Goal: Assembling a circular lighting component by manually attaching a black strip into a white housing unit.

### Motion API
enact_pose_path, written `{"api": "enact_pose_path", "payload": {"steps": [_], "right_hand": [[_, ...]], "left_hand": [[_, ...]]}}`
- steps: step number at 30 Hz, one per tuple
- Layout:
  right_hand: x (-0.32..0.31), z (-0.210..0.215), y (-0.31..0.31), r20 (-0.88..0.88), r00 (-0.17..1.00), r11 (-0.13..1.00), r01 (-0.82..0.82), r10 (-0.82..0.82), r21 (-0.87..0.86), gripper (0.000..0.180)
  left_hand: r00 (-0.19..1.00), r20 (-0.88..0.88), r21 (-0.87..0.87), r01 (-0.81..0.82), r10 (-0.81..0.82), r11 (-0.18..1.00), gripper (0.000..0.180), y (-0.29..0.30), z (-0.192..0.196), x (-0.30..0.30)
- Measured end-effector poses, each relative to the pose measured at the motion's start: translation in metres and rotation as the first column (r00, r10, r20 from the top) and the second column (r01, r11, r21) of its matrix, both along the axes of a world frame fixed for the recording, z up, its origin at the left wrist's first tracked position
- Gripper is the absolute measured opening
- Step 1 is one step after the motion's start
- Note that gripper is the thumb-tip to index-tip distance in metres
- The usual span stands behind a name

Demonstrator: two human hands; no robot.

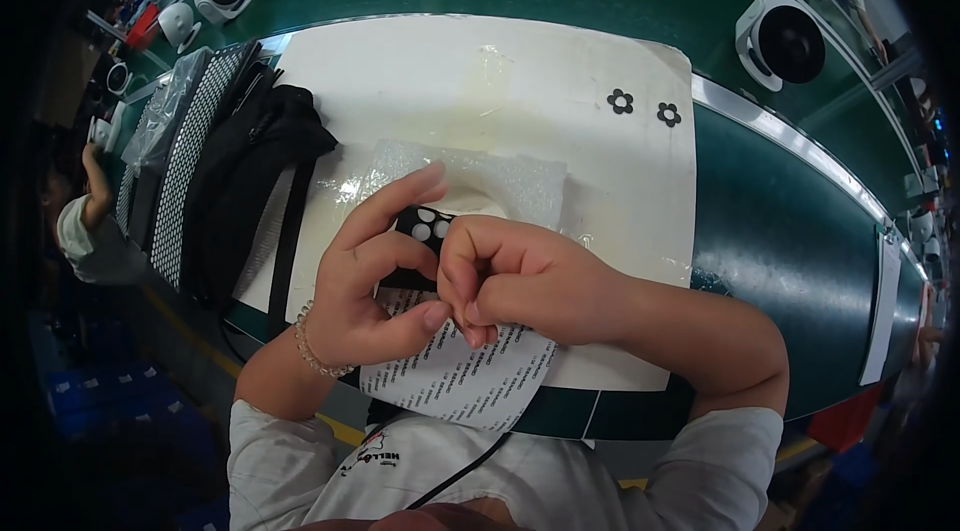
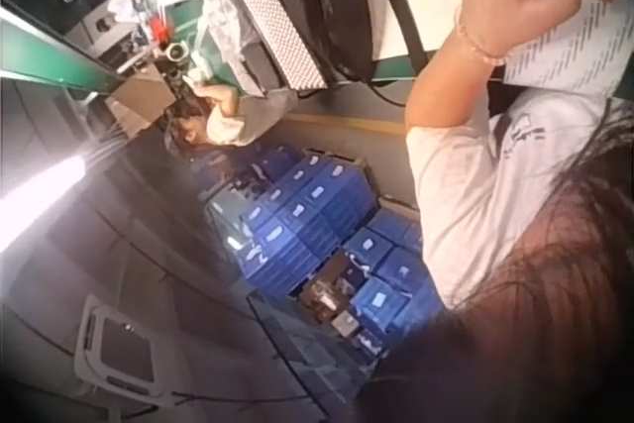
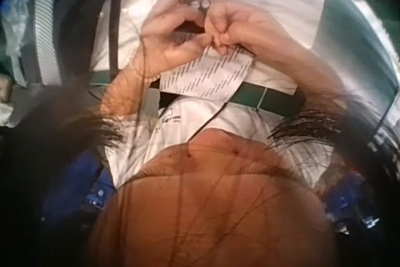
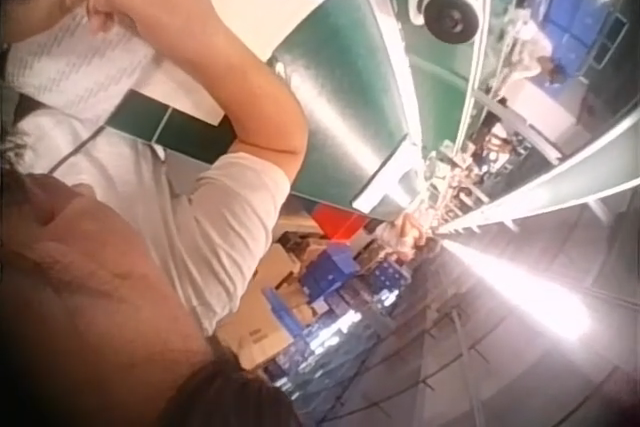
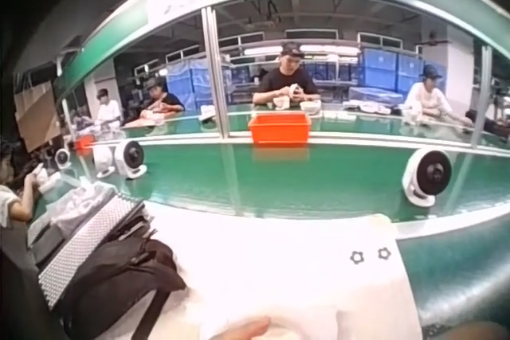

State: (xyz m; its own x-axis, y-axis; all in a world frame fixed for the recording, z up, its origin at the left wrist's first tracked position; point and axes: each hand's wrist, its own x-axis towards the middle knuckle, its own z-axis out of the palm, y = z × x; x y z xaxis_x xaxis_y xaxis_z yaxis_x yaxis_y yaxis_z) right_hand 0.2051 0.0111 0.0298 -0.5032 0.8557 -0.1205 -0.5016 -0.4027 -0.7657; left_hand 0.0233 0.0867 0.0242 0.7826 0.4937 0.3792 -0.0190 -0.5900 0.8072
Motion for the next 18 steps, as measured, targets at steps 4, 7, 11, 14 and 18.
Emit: {"api": "enact_pose_path", "payload": {"steps": [4, 7, 11, 14, 18], "right_hand": [[-0.0001, 0.0024, 0.0, 0.085, 0.996, 0.999, -0.007, 0.01, -0.035, 0.008], [-0.0002, 0.0039, -0.0006, 0.115, 0.993, 0.998, -0.013, 0.02, -0.059, 0.008], [-0.0005, 0.0028, 0.0002, 0.125, 0.992, 0.998, -0.028, 0.034, -0.05, 0.008], [-0.0005, 0.0031, -0.0004, 0.119, 0.992, 0.998, -0.028, 0.034, -0.048, 0.008], [0.0014, 0.0019, 0.0002, 0.106, 0.994, 0.999, -0.031, 0.035, -0.044, 0.013]], "left_hand": [[1.0, -0.012, 0.011, 0.007, -0.006, 1.0, 0.02, 0.0012, 0.0001, 0.0007], [1.0, 0.0, 0.014, 0.013, -0.013, 1.0, 0.02, 0.0009, 0.0001, 0.0008], [1.0, -0.002, -0.007, 0.006, -0.006, 1.0, 0.019, -0.0009, -0.0011, -0.0009], [1.0, 0.002, 0.003, 0.008, -0.008, 1.0, 0.018, -0.0011, -0.0004, -0.0009], [1.0, 0.001, 0.026, 0.014, -0.014, 1.0, 0.018, -0.0004, 0.0008, -0.0007]]}}
